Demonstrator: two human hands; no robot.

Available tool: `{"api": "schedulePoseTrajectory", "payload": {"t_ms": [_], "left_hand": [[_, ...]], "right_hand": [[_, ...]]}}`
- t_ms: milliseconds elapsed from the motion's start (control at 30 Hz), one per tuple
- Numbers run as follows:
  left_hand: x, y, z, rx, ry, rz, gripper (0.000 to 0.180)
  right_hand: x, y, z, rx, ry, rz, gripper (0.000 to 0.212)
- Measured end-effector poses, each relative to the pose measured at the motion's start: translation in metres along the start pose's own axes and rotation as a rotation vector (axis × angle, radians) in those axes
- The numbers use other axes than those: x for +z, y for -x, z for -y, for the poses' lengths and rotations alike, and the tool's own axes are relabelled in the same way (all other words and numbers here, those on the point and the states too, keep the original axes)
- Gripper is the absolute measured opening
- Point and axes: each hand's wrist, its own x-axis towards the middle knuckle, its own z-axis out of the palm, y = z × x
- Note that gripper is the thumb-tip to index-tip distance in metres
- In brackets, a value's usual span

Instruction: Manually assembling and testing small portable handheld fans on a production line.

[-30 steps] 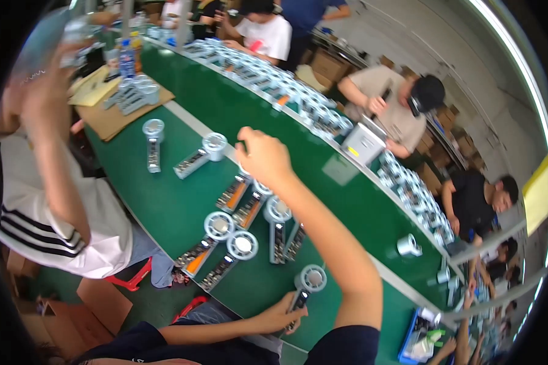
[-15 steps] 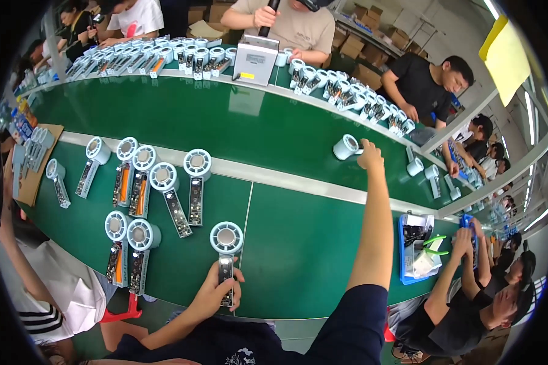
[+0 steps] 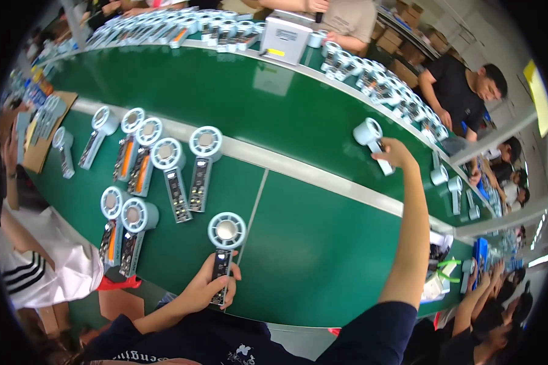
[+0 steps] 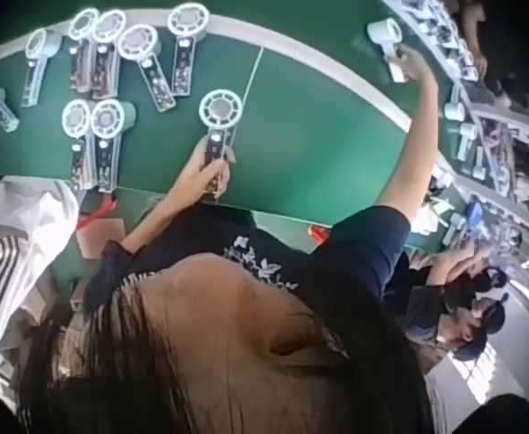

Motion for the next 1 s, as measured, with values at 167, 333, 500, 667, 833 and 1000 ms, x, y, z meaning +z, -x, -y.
{"api": "schedulePoseTrajectory", "payload": {"t_ms": [167,333,500,667,833,1000], "left_hand": [[-0.001,0.0,0.005,0.029,-0.017,0.033,0.041],[-0.004,0.006,0.005,0.082,-0.061,0.035,0.042],[-0.006,0.002,0.012,0.114,-0.047,0.053,0.042],[-0.007,0.003,0.008,0.131,0.005,0.056,0.041],[-0.002,0.003,0.009,0.156,0.031,0.018,0.044],[-0.005,0.001,0.014,0.18,0.076,-0.016,0.049]], "right_hand": [[0.007,0.027,0.038,0.05,-0.219,0.051,0.019],[0.004,0.087,0.126,-0.002,-0.378,-0.076,0.015],[0.039,0.181,0.196,0.067,-1.313,0.148,0.036],[0.098,0.254,0.249,0.061,-1.705,0.32,0.046],[0.144,0.282,0.284,0.111,-1.872,0.129,0.047],[0.163,0.295,0.303,0.084,-1.924,-0.073,0.039]]}}
